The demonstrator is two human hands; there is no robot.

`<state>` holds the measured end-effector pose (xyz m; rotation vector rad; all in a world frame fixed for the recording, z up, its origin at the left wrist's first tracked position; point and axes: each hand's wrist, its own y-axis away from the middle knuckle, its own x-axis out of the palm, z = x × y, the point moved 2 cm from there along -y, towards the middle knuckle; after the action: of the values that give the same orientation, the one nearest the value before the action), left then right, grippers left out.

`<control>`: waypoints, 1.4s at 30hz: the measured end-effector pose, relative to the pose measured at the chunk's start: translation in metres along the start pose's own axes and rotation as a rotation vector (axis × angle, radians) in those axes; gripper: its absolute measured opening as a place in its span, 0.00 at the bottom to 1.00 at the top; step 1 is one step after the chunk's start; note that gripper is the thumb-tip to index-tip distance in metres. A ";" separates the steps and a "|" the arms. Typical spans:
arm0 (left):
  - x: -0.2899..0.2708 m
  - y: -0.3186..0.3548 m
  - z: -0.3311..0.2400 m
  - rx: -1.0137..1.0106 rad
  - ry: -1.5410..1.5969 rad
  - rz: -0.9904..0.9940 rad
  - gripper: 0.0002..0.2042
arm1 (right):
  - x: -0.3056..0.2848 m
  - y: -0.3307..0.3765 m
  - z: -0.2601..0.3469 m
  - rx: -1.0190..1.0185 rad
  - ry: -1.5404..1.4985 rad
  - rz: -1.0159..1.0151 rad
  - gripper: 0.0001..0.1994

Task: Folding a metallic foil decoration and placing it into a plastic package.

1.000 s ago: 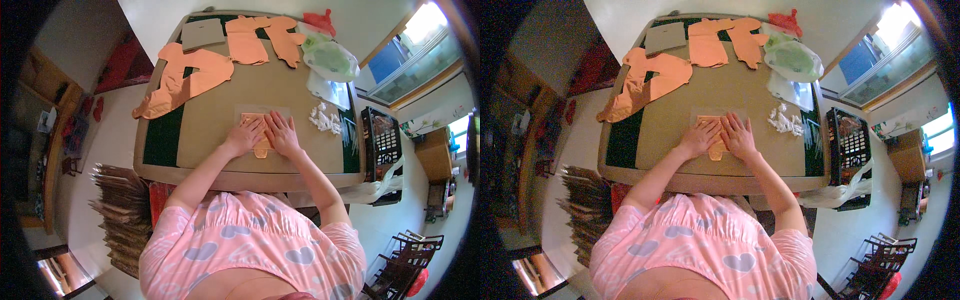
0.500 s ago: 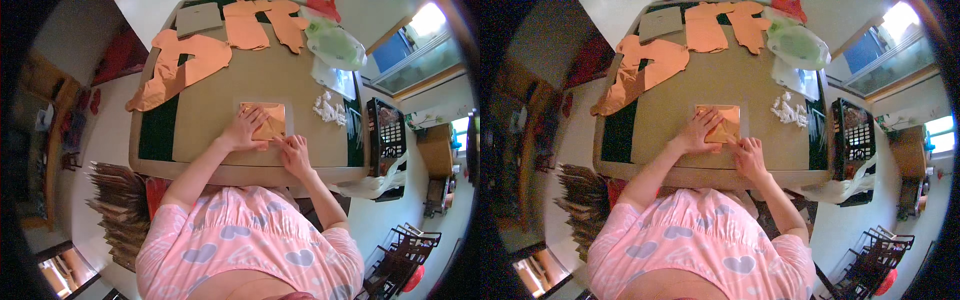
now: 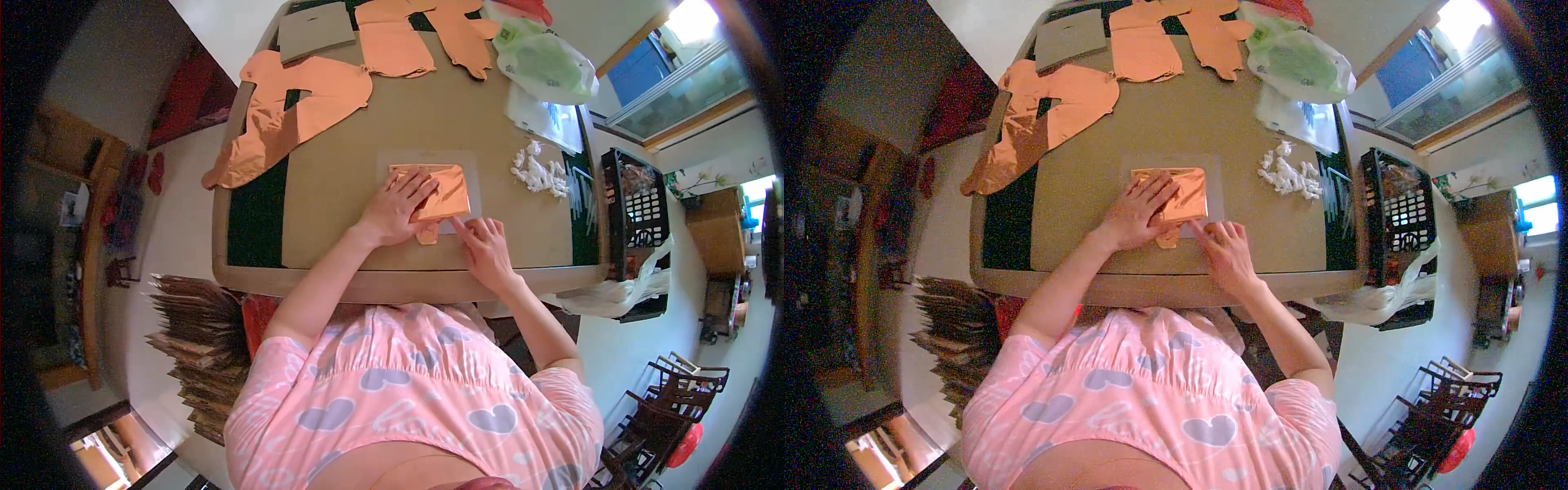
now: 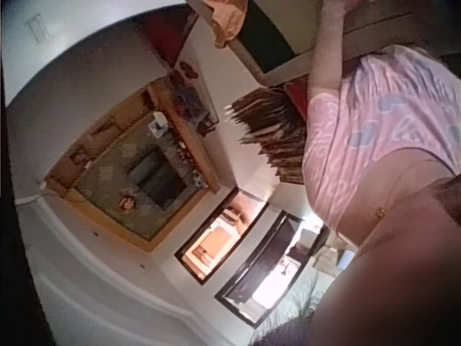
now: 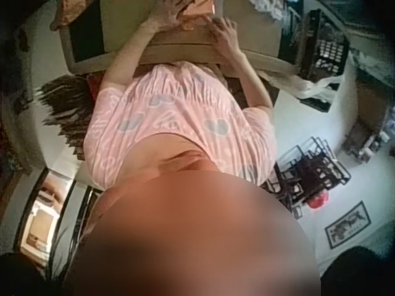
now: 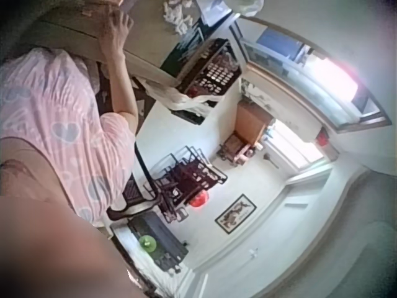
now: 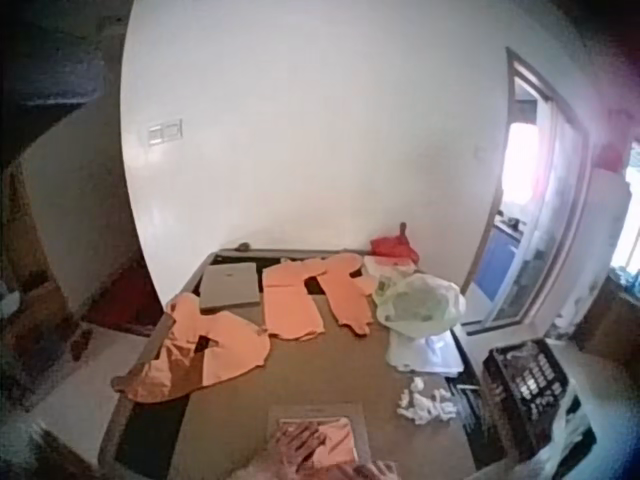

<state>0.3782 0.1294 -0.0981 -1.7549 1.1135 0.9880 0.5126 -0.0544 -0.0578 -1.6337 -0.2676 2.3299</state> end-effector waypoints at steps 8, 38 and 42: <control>0.000 -0.003 0.007 -0.034 0.054 0.054 0.30 | -0.008 -0.011 0.005 -0.245 -0.207 0.339 0.26; 0.001 -0.005 0.021 -0.086 0.393 0.034 0.25 | 0.056 -0.040 0.018 -0.077 0.208 -0.056 0.20; -0.001 -0.007 0.013 -0.044 0.230 0.036 0.25 | 0.066 -0.038 0.015 -0.009 0.203 -0.028 0.16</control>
<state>0.3817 0.1433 -0.1005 -1.9265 1.2786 0.8533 0.4822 0.0040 -0.0996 -1.8421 -0.2559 2.1244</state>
